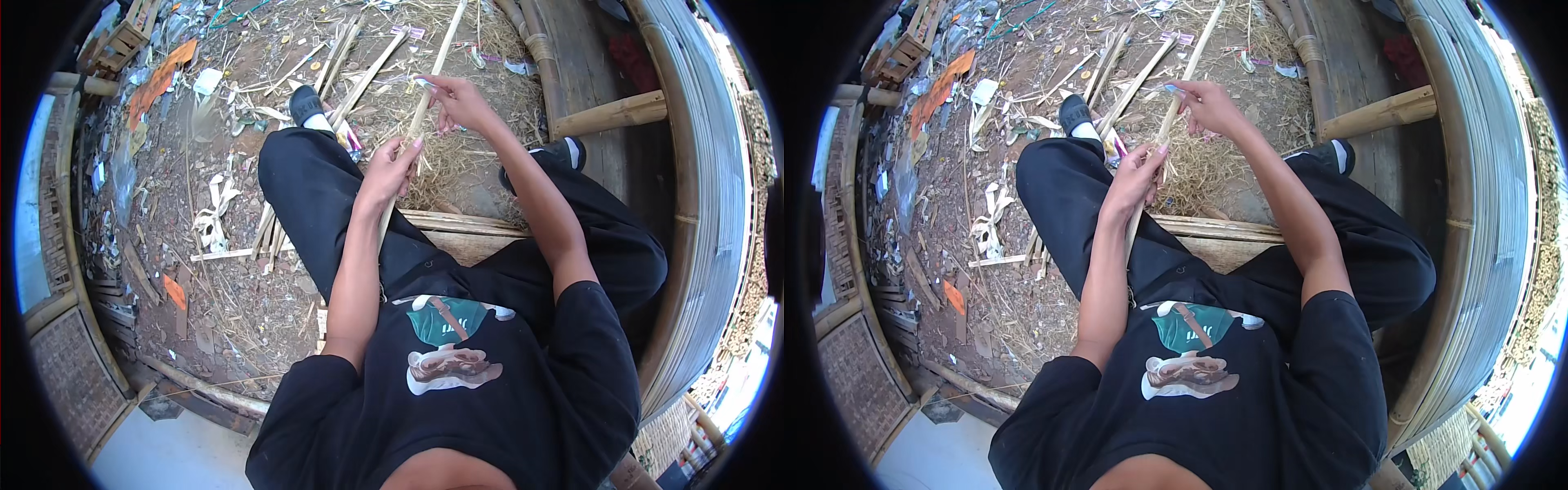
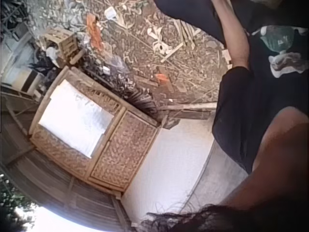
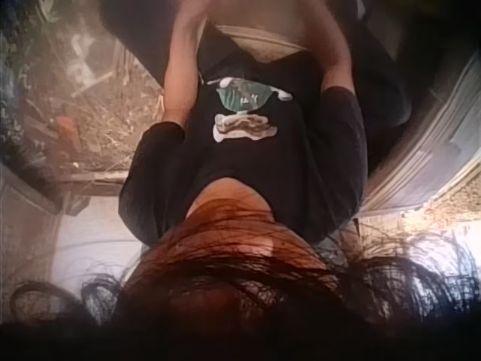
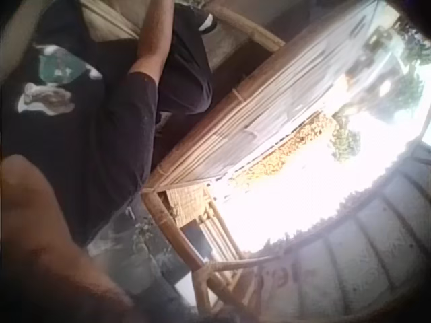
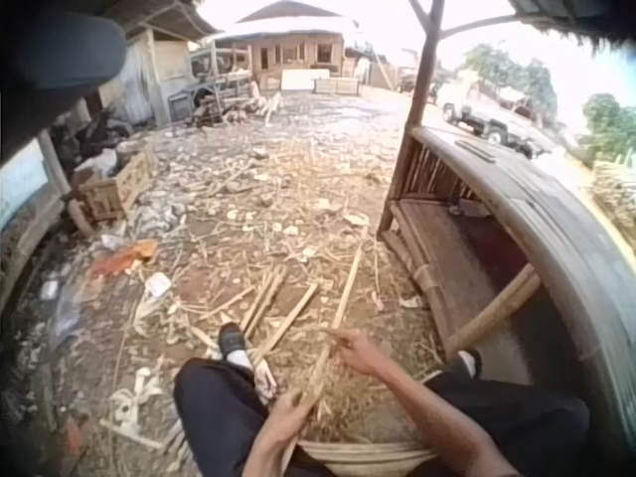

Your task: The person shaves a thin bamboo strip using a knife by hand. They repeatedly run the blade along the length of the strip to shape it.

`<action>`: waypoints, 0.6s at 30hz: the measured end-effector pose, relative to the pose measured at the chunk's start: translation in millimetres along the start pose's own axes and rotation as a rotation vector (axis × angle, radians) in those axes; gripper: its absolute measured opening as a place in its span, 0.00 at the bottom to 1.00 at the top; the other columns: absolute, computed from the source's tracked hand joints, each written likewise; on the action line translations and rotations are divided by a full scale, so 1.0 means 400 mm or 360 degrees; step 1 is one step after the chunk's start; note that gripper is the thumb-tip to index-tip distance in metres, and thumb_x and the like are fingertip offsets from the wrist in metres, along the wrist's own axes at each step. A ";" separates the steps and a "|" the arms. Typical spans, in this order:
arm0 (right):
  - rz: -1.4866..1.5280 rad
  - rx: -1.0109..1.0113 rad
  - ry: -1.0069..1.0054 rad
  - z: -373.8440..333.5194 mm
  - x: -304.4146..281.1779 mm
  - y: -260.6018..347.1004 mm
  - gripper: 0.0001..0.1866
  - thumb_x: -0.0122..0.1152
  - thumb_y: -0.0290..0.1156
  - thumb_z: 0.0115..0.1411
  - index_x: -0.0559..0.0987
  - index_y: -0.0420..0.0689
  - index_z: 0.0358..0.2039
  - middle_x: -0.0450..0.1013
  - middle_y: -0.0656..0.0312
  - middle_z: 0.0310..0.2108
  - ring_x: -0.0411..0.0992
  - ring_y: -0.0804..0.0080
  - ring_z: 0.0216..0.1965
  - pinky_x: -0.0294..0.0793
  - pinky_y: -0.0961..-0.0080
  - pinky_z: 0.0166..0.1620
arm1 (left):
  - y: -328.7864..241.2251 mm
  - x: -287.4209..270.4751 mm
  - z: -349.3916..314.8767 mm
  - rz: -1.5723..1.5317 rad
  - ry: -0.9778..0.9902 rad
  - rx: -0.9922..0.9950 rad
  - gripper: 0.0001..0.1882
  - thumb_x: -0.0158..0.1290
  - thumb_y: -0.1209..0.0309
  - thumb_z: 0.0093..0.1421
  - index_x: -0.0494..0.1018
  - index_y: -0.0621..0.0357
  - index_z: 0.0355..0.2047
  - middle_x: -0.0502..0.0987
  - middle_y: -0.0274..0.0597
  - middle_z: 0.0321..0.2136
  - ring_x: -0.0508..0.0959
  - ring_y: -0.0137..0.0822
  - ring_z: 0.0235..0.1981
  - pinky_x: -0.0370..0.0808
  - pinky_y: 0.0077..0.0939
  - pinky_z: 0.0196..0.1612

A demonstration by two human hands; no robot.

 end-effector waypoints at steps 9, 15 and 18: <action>-0.0412 -0.0407 -0.0379 0.038 -0.021 -0.002 0.18 0.51 0.32 0.65 0.74 0.56 0.54 0.69 0.68 0.21 0.61 0.85 0.23 0.65 0.82 0.28 | -0.017 0.003 0.030 0.0438 -0.0274 0.0295 0.20 0.53 0.55 0.61 0.71 0.62 0.33 0.65 0.29 0.12 0.63 0.21 0.13 0.59 0.20 0.17; -0.0555 -0.0408 -0.0432 0.022 -0.018 0.041 0.18 0.51 0.34 0.64 0.75 0.58 0.54 0.69 0.66 0.19 0.62 0.83 0.22 0.67 0.79 0.29 | -0.017 -0.019 0.042 0.0401 -0.0322 0.0137 0.21 0.51 0.53 0.63 0.71 0.62 0.30 0.65 0.29 0.13 0.63 0.21 0.16 0.60 0.22 0.20; -0.0390 -0.0278 -0.0363 0.028 -0.012 0.022 0.17 0.50 0.34 0.64 0.75 0.58 0.54 0.69 0.65 0.19 0.63 0.81 0.20 0.68 0.77 0.29 | -0.008 -0.013 0.052 0.0353 -0.0290 0.0241 0.18 0.50 0.54 0.63 0.68 0.57 0.29 0.62 0.26 0.12 0.59 0.19 0.12 0.53 0.19 0.15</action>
Point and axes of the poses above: each hand's wrist, its own z-axis towards the middle knuckle, its own x-axis out of the palm, y = z × x, the point moved 4 cm from there along z, towards the middle knuckle
